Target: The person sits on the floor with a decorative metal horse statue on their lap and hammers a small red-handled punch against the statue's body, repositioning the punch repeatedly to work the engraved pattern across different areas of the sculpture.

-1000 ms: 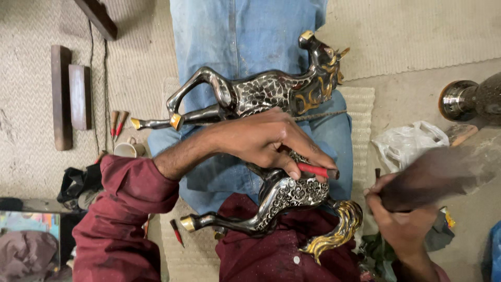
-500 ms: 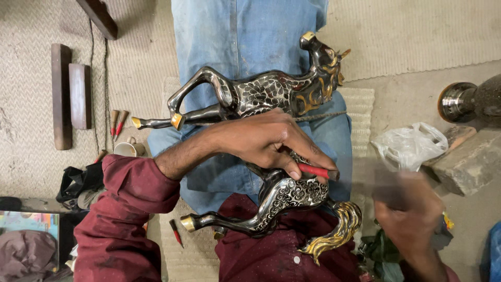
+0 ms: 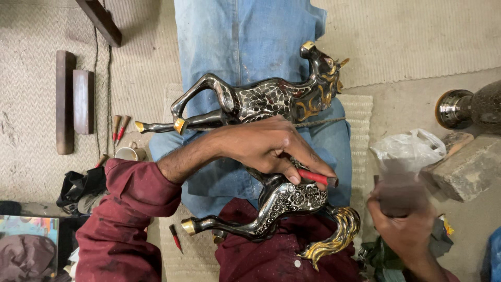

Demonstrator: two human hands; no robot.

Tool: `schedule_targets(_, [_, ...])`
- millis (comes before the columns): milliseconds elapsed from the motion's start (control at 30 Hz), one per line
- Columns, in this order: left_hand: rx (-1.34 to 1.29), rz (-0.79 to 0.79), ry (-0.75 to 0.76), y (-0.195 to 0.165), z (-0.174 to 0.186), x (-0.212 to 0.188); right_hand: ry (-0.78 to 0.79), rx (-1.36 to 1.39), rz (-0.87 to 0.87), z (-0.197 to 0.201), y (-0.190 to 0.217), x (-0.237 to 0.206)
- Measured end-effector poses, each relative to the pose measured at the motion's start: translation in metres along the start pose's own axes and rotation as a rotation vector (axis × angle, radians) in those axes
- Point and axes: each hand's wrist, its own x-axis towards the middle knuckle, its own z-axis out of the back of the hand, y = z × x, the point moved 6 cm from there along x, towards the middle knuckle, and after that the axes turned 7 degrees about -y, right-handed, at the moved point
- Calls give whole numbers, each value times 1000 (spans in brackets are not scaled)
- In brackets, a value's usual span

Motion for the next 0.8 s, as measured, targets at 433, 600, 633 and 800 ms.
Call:
schedule_targets(433, [-49,0,59,-5,3,3,-89,29,-18,1,-13,-14])
schedule_targets(600, [-70,-62,-132,-19,23,-2,-41,-199,111,-6,-12,-21])
schedule_targets(633, [-149,-98,-240,-25,33,-10,-59,-119,2,-6,-18,-22])
schedule_targets(800, [62,189,-951,-27,80,-117,125,372,-446,-26,-34,-41])
